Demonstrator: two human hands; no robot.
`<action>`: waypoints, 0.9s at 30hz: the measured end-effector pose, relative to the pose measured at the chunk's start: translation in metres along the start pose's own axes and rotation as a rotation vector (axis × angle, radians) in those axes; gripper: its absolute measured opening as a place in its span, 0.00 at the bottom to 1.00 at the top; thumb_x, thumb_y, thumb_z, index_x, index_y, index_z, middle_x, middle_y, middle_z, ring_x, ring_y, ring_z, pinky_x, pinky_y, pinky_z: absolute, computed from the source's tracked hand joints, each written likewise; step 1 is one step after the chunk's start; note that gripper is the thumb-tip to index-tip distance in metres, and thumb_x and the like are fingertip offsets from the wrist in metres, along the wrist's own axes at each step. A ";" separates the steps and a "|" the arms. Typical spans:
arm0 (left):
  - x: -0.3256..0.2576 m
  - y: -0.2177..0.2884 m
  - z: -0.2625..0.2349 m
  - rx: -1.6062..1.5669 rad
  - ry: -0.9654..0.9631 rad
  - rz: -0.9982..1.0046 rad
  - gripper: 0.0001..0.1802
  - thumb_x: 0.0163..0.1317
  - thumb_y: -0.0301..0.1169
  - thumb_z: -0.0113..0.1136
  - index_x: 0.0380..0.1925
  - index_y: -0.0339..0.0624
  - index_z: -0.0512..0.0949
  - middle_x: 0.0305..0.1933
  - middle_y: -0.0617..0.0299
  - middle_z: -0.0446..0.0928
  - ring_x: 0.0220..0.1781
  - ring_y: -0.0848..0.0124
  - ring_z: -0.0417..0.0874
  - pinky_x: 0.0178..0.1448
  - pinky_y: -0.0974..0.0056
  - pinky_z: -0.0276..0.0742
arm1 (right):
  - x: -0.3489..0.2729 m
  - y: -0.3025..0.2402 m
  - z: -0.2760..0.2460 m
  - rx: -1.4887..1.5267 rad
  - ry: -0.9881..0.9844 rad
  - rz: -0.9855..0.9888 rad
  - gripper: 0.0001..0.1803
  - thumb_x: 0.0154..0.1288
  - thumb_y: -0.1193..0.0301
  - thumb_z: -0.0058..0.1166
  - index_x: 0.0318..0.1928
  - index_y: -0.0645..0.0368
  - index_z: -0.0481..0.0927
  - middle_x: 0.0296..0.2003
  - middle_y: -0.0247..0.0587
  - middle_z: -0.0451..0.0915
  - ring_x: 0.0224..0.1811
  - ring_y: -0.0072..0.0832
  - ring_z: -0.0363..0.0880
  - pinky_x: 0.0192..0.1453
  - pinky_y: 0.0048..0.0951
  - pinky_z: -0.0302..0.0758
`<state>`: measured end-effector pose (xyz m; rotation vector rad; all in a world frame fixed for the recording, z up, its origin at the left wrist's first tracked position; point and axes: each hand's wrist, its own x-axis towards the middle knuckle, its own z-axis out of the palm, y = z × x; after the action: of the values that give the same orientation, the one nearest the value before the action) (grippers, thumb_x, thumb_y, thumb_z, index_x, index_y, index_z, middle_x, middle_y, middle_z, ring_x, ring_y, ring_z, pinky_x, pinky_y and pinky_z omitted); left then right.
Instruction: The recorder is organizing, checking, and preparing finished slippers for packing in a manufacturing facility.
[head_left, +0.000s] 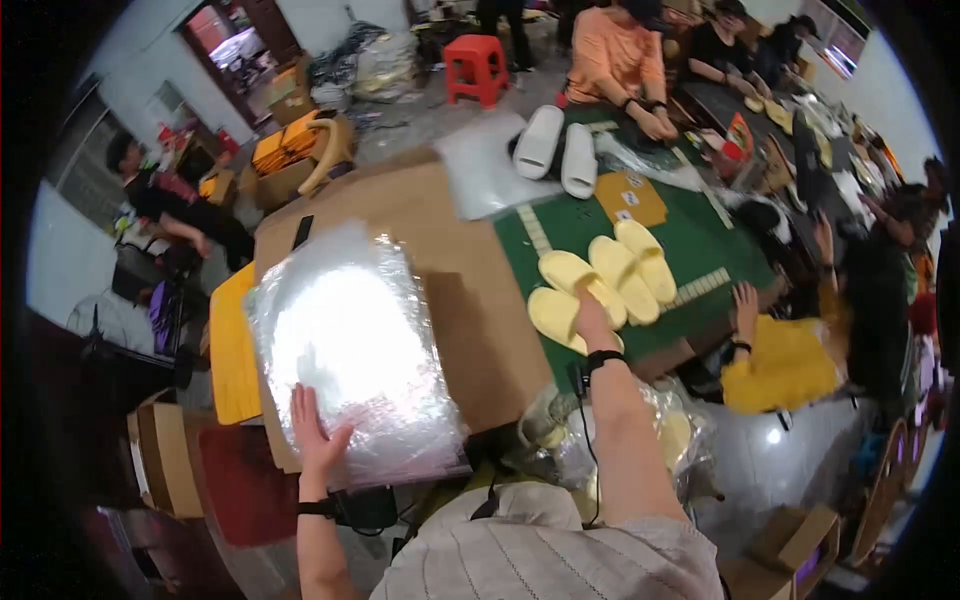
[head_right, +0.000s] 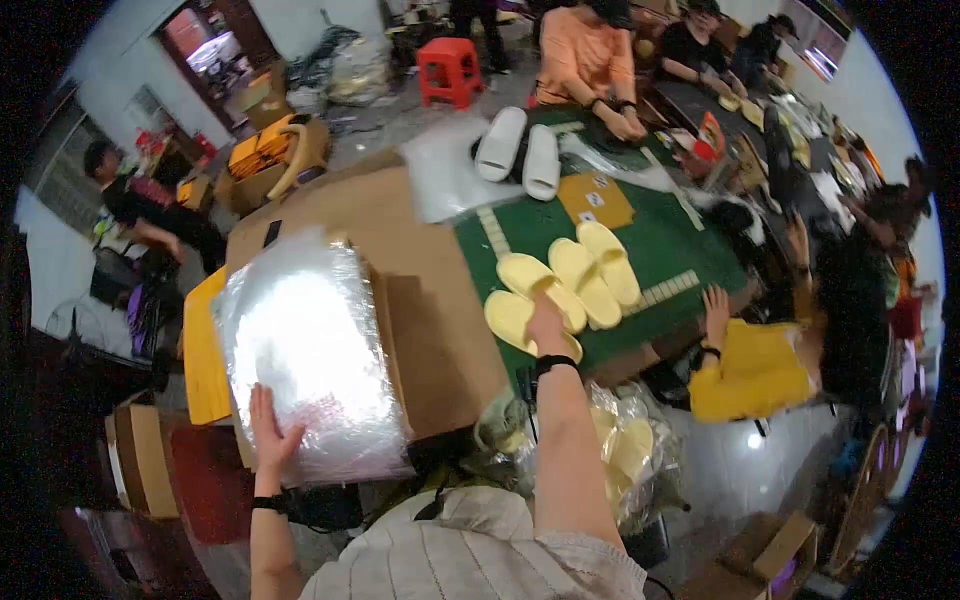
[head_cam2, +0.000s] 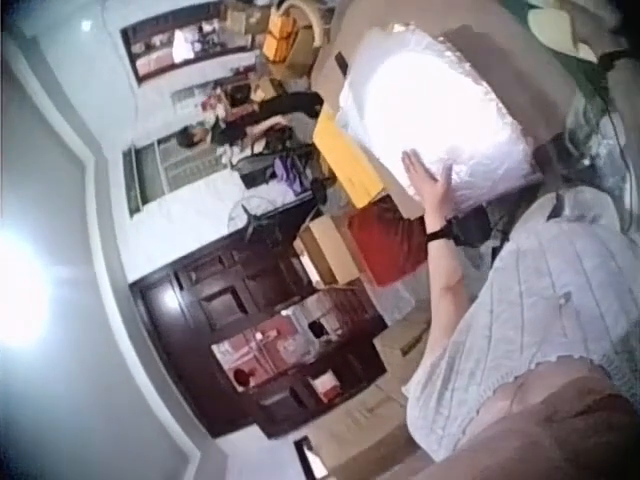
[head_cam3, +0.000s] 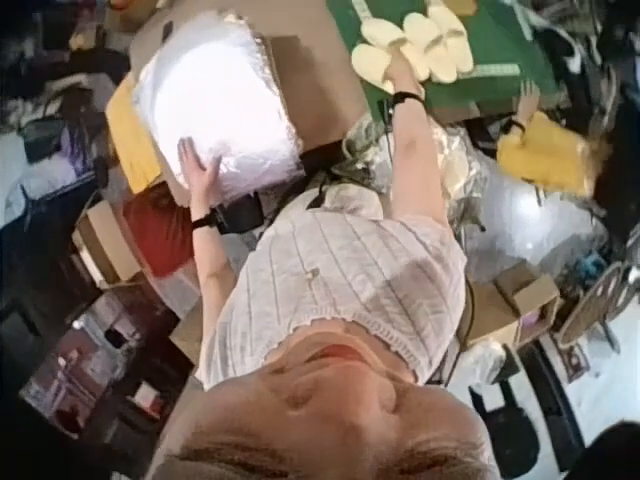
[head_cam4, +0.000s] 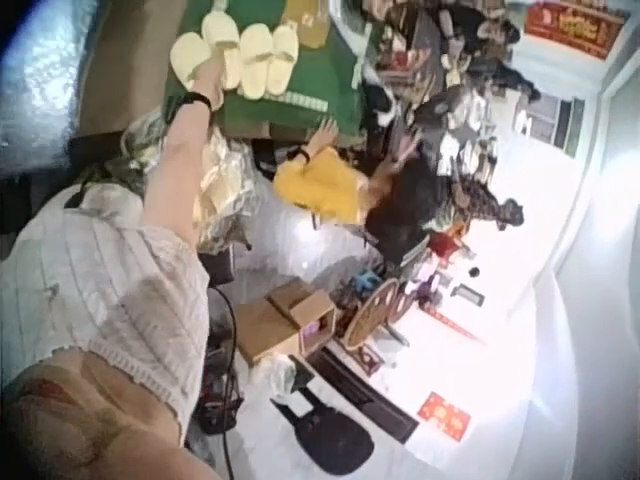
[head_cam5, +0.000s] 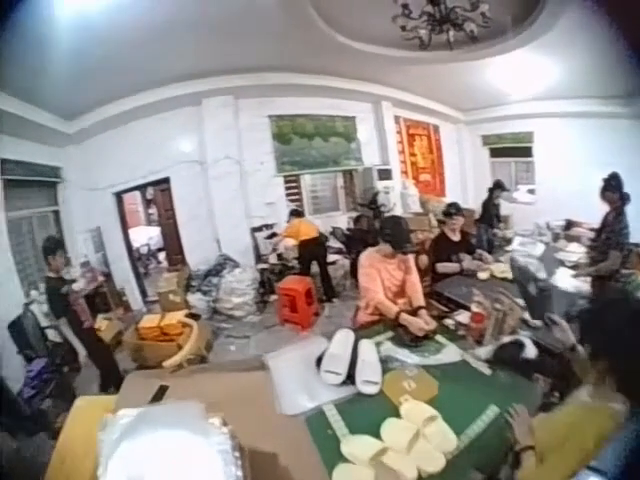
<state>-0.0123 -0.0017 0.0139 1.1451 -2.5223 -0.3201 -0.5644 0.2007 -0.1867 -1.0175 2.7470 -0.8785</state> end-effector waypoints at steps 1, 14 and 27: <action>-0.009 -0.005 -0.007 0.043 -0.005 -0.020 0.53 0.48 0.52 0.70 0.71 0.39 0.59 0.76 0.43 0.53 0.78 0.46 0.49 0.77 0.47 0.48 | 0.004 -0.026 0.001 -0.082 -0.174 0.064 0.22 0.60 0.75 0.54 0.57 0.58 0.74 0.52 0.52 0.78 0.56 0.47 0.75 0.61 0.45 0.72; -0.012 -0.004 -0.015 0.064 0.039 -0.010 0.53 0.49 0.57 0.69 0.69 0.39 0.60 0.76 0.40 0.52 0.77 0.41 0.50 0.76 0.43 0.49 | -0.060 -0.086 -0.002 0.015 -0.196 0.204 0.12 0.54 0.74 0.52 0.39 0.65 0.82 0.38 0.59 0.83 0.42 0.56 0.81 0.47 0.49 0.79; -0.012 -0.007 -0.015 0.002 0.043 -0.005 0.53 0.51 0.62 0.66 0.67 0.34 0.63 0.74 0.35 0.53 0.76 0.39 0.52 0.76 0.43 0.47 | -0.073 -0.313 -0.131 0.746 0.133 -0.279 0.07 0.53 0.86 0.53 0.35 0.67 0.74 0.28 0.44 0.76 0.27 0.28 0.75 0.33 0.30 0.73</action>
<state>0.0059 0.0017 0.0228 1.1470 -2.4836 -0.2920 -0.3634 0.1180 0.0834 -1.1903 2.0524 -1.8643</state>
